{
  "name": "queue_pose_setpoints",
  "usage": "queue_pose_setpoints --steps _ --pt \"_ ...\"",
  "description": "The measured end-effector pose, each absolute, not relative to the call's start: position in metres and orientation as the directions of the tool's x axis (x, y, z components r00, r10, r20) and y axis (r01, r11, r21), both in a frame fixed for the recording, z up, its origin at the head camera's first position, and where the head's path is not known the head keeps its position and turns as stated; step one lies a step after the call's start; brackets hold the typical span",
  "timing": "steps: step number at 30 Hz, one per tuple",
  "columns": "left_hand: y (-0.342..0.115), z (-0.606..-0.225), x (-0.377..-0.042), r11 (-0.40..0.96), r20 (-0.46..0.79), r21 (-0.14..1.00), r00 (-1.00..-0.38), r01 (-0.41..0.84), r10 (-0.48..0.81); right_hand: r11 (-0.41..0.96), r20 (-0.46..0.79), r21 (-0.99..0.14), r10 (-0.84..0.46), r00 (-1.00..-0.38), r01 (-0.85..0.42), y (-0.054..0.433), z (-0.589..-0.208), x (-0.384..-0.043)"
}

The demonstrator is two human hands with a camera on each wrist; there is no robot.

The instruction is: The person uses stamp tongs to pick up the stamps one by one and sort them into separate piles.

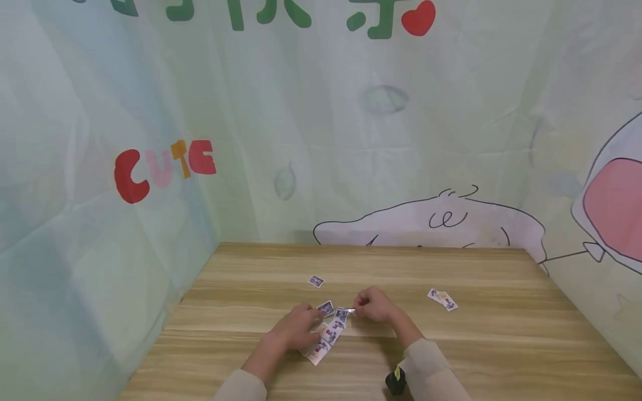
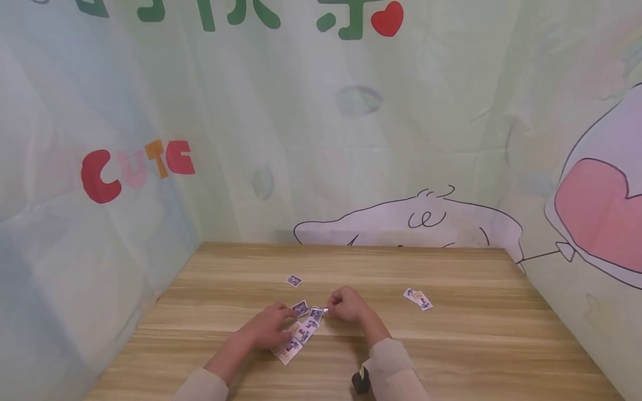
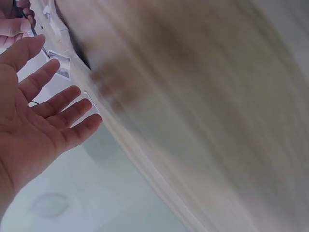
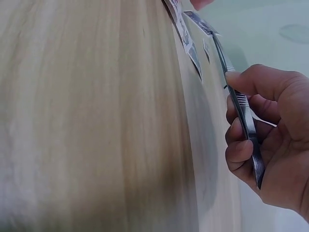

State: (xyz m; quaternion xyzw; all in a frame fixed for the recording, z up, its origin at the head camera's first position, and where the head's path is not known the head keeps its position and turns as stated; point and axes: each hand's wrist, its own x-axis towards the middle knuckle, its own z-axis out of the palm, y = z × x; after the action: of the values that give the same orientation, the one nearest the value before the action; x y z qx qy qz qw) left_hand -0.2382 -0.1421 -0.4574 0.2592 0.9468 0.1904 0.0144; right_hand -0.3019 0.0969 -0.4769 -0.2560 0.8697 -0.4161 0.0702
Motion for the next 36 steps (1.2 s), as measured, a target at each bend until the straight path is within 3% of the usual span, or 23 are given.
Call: queue_pose_setpoints --steps 12,18,36 --pt "-0.139 -0.451 -0.226 0.786 0.082 0.39 -0.869 0.479 0.488 0.484 0.144 -0.787 -0.46 -0.876 -0.383 0.105 -0.478 -0.291" --pt "-0.137 -0.45 -0.22 0.787 0.082 0.395 -0.871 0.474 0.484 0.486 0.14 -0.811 -0.381 -0.914 -0.326 0.114 -0.478 -0.287" --pt "-0.133 -0.45 -0.209 0.785 0.049 0.379 -0.858 0.49 0.512 0.507 0.098 -0.826 -0.297 -0.95 -0.244 0.105 -0.48 -0.293"
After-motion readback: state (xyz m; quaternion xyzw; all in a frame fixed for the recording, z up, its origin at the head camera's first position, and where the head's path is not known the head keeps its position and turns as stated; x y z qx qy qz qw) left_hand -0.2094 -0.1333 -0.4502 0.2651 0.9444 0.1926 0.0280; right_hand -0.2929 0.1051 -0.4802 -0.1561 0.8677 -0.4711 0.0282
